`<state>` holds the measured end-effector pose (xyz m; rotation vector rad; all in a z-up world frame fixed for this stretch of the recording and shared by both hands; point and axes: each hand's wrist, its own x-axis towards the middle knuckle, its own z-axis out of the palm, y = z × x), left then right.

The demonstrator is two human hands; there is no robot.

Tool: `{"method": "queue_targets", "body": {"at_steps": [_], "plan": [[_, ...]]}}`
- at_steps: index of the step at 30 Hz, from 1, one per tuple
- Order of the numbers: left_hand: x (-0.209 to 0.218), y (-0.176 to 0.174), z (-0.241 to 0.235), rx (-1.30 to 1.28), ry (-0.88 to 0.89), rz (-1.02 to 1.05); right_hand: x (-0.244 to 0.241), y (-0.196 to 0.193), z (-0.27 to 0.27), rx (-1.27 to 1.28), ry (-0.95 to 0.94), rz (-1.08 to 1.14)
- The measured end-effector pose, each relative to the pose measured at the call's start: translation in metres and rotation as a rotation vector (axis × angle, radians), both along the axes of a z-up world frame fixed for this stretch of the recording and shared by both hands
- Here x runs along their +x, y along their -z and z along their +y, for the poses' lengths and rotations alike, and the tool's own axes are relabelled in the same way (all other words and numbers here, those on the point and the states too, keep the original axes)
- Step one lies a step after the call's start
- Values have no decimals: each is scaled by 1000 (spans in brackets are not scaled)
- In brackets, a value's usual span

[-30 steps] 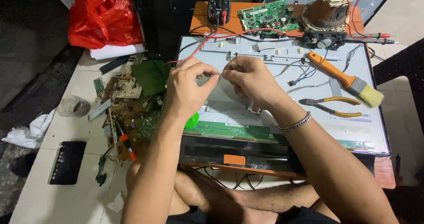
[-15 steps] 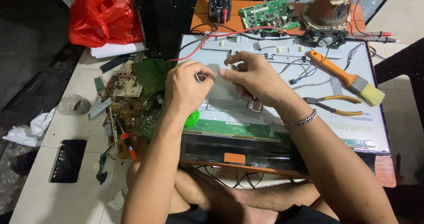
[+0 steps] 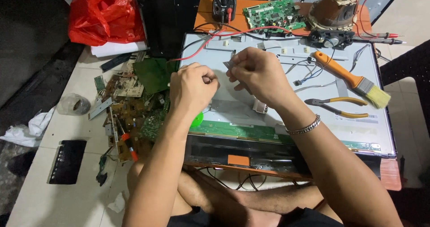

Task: The person sits on the floor and uses a soldering iron to work on a small electronic component held in their hands. They apply solder from a spool to the component and then use a brush to clean the area.

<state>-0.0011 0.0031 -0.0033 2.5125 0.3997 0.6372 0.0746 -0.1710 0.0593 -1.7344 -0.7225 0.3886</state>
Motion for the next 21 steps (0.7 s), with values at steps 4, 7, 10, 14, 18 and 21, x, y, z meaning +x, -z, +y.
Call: {"method": "queue_targets", "body": {"at_steps": [4,7,10,14,18,21], "plan": [[-6,-14,-5,40,11,24,0,10,3,-83,83,-212],[-4,-11,-4,57,21,14,10,33,4,-220,139,-576],[-4,-11,-5,56,30,45,9,46,7,-432,169,-724],[-3,-11,-7,93,36,61,3,45,10,-504,120,-723],[-4,-13,-7,111,67,72,-2,37,12,-483,44,-751],[-3,-13,-8,136,79,83,1,45,13,-479,57,-749]]}}
